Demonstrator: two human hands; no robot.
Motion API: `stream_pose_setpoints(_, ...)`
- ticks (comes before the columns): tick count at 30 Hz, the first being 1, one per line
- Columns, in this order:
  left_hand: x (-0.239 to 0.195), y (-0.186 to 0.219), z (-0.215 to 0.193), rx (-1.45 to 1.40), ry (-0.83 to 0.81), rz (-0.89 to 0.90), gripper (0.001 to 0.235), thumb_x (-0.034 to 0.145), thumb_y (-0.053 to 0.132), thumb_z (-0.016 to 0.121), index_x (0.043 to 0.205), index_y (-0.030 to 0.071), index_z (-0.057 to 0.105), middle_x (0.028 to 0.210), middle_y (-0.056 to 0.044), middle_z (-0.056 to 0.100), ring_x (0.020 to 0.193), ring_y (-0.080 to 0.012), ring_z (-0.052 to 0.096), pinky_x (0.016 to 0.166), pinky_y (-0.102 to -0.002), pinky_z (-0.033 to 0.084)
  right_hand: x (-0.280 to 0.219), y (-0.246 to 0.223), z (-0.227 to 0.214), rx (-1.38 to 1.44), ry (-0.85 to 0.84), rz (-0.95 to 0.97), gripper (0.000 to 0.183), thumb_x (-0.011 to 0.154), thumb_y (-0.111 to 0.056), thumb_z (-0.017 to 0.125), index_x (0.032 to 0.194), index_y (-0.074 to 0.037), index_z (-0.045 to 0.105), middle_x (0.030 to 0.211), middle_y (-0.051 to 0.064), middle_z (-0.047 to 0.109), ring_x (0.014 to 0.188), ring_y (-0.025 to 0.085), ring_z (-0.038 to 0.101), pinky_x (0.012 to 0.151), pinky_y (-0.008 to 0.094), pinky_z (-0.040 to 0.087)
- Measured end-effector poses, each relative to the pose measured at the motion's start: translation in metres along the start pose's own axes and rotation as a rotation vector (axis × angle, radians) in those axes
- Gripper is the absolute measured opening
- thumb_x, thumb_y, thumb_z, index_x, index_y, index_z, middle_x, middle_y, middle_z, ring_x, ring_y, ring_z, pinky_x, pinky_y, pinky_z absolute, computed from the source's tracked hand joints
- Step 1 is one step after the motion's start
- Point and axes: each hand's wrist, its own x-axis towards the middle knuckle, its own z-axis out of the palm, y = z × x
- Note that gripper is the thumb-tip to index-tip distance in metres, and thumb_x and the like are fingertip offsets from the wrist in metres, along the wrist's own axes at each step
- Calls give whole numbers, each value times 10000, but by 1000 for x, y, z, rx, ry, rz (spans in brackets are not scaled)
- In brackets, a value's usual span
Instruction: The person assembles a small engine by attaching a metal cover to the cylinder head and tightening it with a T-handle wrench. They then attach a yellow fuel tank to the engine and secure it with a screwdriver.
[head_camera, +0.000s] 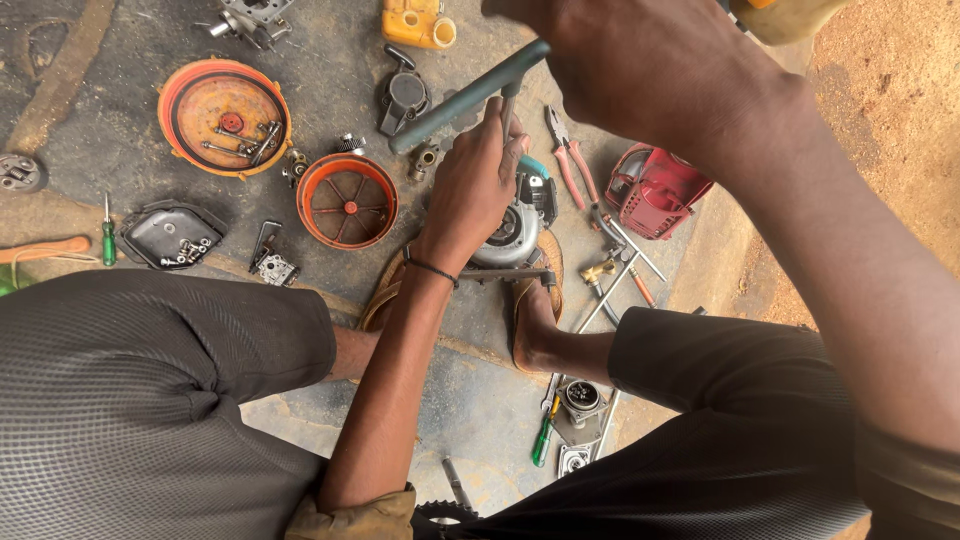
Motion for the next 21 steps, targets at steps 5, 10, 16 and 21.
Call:
stream_pose_setpoints(5,-1,2,1,-37,-53,-31,391,1062,215,557,1359,-17,452,1042,-175,720,947,-361,716,758,-483,569,-1,-6,-1,-49,-3,-17,277,876,-244,821,1039,-28,765,806,148,716,716,308,705,625,419,557)
stream_pose_setpoints(10,1,11,-7,-3,-57,-52,218,1066,201,566,1187,27,517,1002,-143,733,934,-361,715,752,-501,548,6,-14,10,-34,-41,94,275,1011,-300,772,975,-27,772,784,131,699,718,293,693,656,416,549)
stream_pose_setpoints(16,-2,-15,-2,-151,-64,-16,426,952,259,760,1203,32,499,973,-107,717,953,-300,724,836,-452,561,1,-9,48,-206,131,-6,302,1115,-346,672,1104,-48,725,924,78,696,811,247,694,683,411,533)
stream_pose_setpoints(21,-31,-70,34,-132,-198,-129,1127,555,402,940,1481,75,386,1286,-168,592,1243,-328,581,1046,-493,492,-3,-5,75,-220,165,84,316,1208,-329,580,1209,-14,601,969,109,686,881,284,706,675,411,538)
